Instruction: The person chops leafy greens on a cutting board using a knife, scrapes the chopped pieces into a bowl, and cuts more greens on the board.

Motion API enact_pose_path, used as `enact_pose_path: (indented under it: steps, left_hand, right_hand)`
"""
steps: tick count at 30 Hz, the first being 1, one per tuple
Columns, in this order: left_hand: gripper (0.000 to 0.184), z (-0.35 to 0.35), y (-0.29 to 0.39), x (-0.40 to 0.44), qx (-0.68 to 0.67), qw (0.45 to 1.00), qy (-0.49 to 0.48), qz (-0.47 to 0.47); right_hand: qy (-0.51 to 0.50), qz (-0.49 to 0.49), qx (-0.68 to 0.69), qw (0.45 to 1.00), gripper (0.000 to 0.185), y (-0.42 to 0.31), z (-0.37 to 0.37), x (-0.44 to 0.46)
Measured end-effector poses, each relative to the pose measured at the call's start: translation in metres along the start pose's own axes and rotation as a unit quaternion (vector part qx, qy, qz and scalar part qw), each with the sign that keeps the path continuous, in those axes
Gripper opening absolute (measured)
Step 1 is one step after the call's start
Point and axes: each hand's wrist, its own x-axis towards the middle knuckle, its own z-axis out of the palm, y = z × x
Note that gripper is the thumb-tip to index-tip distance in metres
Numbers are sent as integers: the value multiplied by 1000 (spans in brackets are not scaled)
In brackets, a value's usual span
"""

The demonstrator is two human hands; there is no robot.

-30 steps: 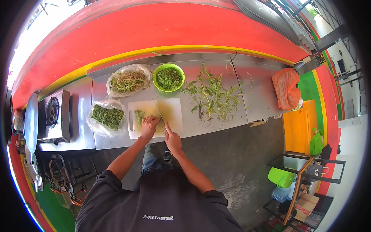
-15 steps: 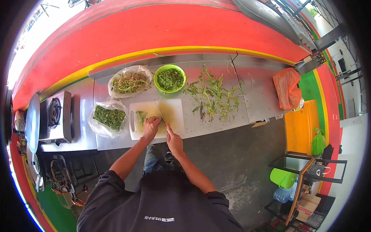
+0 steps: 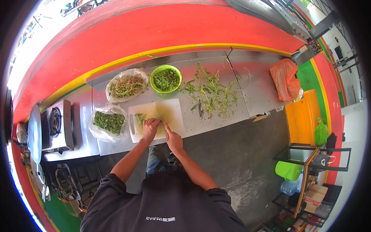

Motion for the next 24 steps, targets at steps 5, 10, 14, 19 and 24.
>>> enact_pose_path:
  steps: [5, 10, 14, 19, 24]
  left_hand:
    - [19, 0, 0, 6, -27, 1000, 16, -4]
    - [22, -5, 4, 0, -18, 1000, -16, 5]
    - [26, -7, -1, 2, -3, 999, -34, 7]
    - [24, -2, -2, 4, -17, 999, -25, 14]
    - [21, -5, 0, 8, -19, 999, -26, 23]
  right_hand:
    - [33, -3, 24, 999, 53, 0, 1, -8]
    - [5, 15, -5, 1000, 53, 2, 1, -7]
    - [35, -2, 11, 999, 53, 1, 7, -4]
    - [22, 7, -13, 1000, 53, 4, 4, -14]
    - [53, 1, -1, 999, 53, 2, 14, -2]
